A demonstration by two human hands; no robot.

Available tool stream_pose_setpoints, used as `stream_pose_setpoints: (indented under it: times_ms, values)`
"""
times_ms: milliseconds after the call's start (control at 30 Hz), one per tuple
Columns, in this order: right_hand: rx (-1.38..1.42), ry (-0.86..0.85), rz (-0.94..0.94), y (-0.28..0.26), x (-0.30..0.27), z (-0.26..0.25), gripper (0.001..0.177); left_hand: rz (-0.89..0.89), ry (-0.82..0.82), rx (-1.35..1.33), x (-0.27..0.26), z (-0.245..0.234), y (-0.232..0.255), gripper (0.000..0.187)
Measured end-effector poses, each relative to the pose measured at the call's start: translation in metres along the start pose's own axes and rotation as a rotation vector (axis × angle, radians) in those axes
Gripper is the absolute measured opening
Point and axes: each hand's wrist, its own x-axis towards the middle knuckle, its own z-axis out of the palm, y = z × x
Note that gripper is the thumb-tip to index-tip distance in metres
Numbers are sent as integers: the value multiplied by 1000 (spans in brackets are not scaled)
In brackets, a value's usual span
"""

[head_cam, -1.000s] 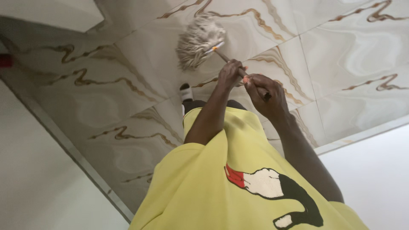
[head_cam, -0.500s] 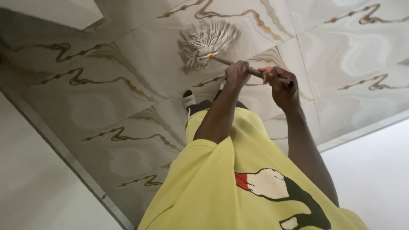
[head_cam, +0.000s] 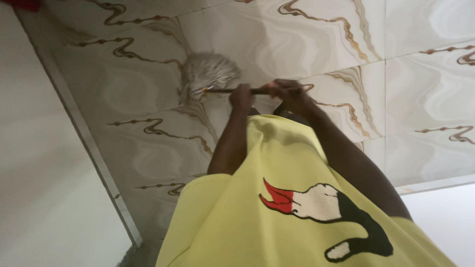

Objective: The person mops the floor by hand using a mop, pushing the mop head across the tiles in various directions.

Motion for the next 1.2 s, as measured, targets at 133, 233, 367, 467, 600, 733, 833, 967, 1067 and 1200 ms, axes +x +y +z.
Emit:
stream_pose_setpoints:
  times_ms: [133, 233, 367, 467, 600, 733, 833, 967, 1067, 1200]
  values:
    - [-164, -201, -100, 0, 25, 66, 32, -132, -39, -5, -24, -21, -79, 18]
    - [-120, -333, -82, -1, 17, 98, 34, -202, -58, 28, -37, -20, -118, 34]
    - [-184, -266, -267, -10, -3, 100, 33, -96, 96, 20, -52, 6, -136, 32]
    - [-148, -243, -137, -15, -9, 87, 34, -26, 191, -65, -43, 20, -123, 32]
    - [-176, -146, -195, -33, -31, 60, 31, 61, 262, -171, -30, 40, -85, 30]
    - [-420, -55, 59, -73, -69, 22, 32, 389, 317, 164, -21, 54, -35, 23]
    - [-390, 85, -158, -89, -94, -3, 32, 572, 306, 75, -4, 53, 13, 30]
    - [-443, 233, -163, -89, -125, -35, 33, 533, 180, -368, 4, 82, 85, 24]
    - [-383, 318, -57, -82, -145, -59, 33, 453, -69, -689, 12, 121, 136, 23]
    - [-527, 508, -79, -54, -166, -86, 32, 55, -749, -1490, 17, 159, 202, 23]
